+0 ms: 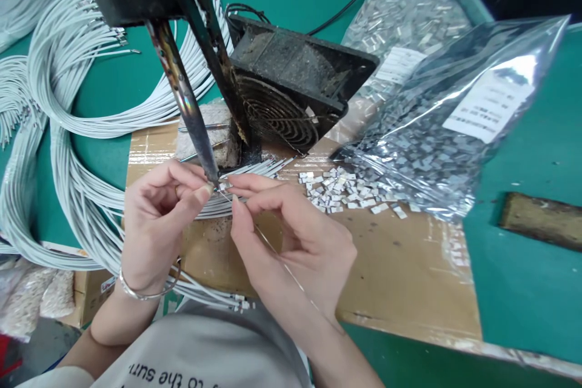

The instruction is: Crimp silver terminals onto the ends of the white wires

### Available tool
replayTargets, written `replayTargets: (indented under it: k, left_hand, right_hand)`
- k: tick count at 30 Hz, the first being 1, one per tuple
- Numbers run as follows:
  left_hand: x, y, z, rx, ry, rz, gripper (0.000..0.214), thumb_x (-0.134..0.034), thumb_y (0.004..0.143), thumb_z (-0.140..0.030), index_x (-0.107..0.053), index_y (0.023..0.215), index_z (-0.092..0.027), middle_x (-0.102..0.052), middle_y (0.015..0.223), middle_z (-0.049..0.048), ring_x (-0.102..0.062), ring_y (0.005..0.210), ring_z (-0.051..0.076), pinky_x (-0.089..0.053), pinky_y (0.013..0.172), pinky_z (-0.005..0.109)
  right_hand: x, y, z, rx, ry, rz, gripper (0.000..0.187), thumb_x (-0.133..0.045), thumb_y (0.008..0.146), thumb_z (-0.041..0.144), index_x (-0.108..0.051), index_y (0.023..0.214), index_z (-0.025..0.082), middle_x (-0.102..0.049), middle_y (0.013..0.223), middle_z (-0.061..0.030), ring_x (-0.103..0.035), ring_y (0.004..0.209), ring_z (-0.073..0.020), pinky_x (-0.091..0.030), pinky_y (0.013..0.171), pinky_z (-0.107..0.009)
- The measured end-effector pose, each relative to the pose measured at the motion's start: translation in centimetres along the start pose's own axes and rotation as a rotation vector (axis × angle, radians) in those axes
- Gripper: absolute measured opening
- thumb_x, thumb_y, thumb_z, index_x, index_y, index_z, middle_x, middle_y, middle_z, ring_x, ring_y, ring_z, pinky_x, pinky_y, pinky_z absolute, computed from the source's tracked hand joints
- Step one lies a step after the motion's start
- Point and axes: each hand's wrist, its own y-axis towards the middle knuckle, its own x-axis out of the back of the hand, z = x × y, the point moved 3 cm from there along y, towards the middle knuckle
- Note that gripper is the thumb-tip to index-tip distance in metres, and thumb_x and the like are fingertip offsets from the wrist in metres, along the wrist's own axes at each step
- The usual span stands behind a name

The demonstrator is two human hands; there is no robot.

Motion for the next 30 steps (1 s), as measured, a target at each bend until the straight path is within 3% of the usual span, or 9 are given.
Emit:
replayTargets:
  k: [14, 30]
  left_hand:
    - [0.16, -0.14, -0.01, 0.004, 0.02, 0.019, 0.016, -0.079, 0.078, -0.004, -0.071, 0.071, -0.017, -0.075, 0.085, 0.0018, -0.042, 0.052, 0.004, -0.026, 0.044, 0.021]
    - [0.14, -0.01, 0.04, 0.016, 0.047, -0.001, 0.015, -0.081, 0.076, -0.007, -0.071, 0.069, -0.017, -0.076, 0.086, 0.004, -0.041, 0.05, 0.005, -0.026, 0.043, 0.022]
  right_hand:
    - [0.11, -0.02, -0.08, 0.013, -0.007, 0.017, 0.019, -0.075, 0.091, 0.004, -0.073, 0.086, 0.023, -0.083, 0.106, 0.0014, -0.079, 0.101, -0.0119, -0.064, 0.092, -0.019]
    - [0.19, -0.14, -0.19, 0.023, -0.034, 0.012, 0.019, -0.075, 0.09, 0.005, -0.074, 0.088, 0.024, -0.083, 0.107, -0.0017, -0.08, 0.099, -0.0195, -0.067, 0.091, -0.033]
